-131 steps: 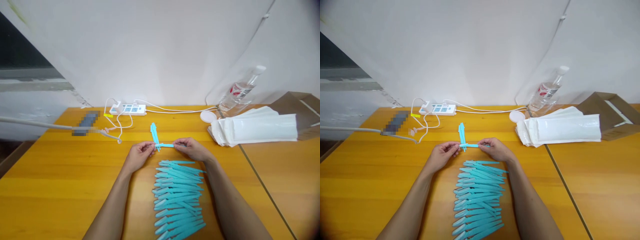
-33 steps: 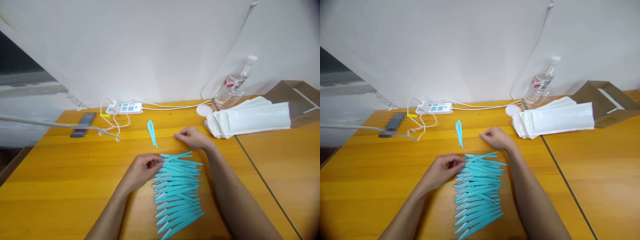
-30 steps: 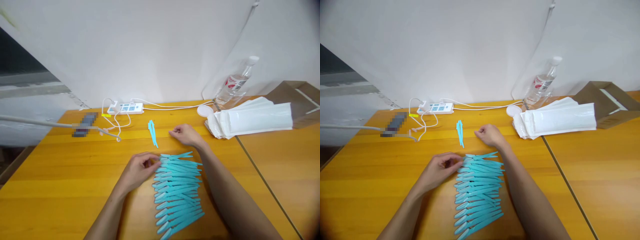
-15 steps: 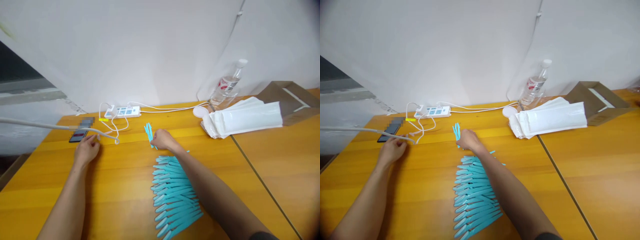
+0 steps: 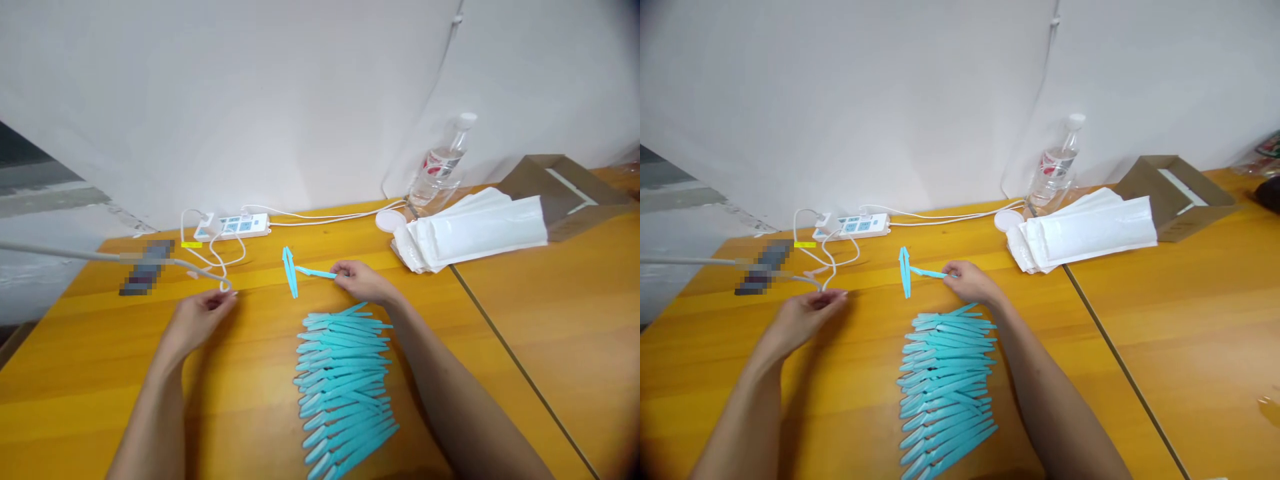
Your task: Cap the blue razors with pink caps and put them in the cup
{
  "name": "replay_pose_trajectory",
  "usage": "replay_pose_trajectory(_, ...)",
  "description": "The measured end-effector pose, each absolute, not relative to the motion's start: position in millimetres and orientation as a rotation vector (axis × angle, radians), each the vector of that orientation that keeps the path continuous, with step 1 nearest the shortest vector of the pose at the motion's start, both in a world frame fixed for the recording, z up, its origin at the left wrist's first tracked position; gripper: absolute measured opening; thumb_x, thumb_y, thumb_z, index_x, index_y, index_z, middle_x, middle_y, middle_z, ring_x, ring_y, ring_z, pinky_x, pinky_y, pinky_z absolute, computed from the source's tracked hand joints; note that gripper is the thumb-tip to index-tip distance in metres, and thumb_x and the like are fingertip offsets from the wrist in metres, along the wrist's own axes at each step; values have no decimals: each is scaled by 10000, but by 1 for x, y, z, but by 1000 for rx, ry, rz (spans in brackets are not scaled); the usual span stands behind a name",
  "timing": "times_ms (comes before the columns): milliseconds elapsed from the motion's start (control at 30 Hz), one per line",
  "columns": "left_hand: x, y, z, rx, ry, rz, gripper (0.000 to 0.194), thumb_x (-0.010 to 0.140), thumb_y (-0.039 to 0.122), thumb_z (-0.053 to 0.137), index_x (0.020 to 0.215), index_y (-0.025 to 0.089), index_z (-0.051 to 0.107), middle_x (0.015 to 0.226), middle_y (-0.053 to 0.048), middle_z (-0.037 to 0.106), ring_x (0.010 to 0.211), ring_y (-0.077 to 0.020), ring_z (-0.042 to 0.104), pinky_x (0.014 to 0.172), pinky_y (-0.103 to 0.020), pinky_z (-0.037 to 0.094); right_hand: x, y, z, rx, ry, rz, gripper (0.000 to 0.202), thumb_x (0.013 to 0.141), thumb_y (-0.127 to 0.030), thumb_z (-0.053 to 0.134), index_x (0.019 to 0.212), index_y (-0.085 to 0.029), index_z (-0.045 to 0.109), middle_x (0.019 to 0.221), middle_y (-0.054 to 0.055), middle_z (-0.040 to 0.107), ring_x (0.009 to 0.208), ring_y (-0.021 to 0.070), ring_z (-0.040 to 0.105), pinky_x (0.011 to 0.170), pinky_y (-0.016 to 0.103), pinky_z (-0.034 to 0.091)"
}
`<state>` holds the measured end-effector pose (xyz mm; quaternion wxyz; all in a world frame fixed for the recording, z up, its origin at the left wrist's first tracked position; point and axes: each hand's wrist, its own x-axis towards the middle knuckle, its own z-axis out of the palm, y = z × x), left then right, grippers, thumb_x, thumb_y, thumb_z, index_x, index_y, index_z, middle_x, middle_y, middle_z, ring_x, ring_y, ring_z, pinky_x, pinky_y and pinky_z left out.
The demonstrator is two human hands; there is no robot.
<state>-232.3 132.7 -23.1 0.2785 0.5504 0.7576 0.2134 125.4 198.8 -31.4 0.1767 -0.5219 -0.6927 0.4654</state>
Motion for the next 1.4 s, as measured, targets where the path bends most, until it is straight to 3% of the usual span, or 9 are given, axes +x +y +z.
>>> replay_pose_trajectory(167,-144,141,-29,1064,1406,1043,399,724,479,785,933,149,708,905,-86,745,744,-168,661,694,-280,537,133,194,-30,-1383,-1988,1387,379,894,-434,478,957,-136,703,660,-44,472,591,102,381,544,221,295)
replay_pose_trajectory(333,-128,149,-49,830,1261,1313,375,739,419,804,966,128,739,939,-82,740,704,-103,620,660,-221,511,135,193,-32,-1297,-2174,1389,476,930,-520,430,956,-140,715,646,-40,424,594,109,374,539,230,282)
replay_pose_trajectory(500,-132,147,-61,832,1224,1325,351,730,352,829,999,144,744,890,-66,761,713,-108,650,717,-241,536,133,194,-32,-1325,-2187,1468,563,958,-568,352,918,-134,709,564,-59,319,517,101,306,503,234,260)
replay_pose_trajectory(667,-133,150,-63,874,1231,1308,338,744,338,821,1012,148,739,934,-77,769,767,-131,687,800,-283,552,130,194,-34,-1192,-2055,1567,452,901,-587,503,952,-157,630,642,-65,361,557,90,296,504,216,262)
replay_pose_trajectory(900,-134,148,-62,940,1263,1312,332,768,349,797,1024,144,744,925,-76,768,738,-122,664,766,-265,545,134,194,-35,-1225,-2089,1598,489,937,-575,433,992,-161,689,601,-70,297,517,84,251,478,216,213)
replay_pose_trajectory(1400,-115,140,-51,1091,1336,1125,371,741,406,790,980,124,760,722,-39,719,655,-127,629,692,-256,515,133,195,-32,-1157,-2093,1712,488,925,-573,473,984,-145,699,573,-78,253,515,82,223,458,222,176)
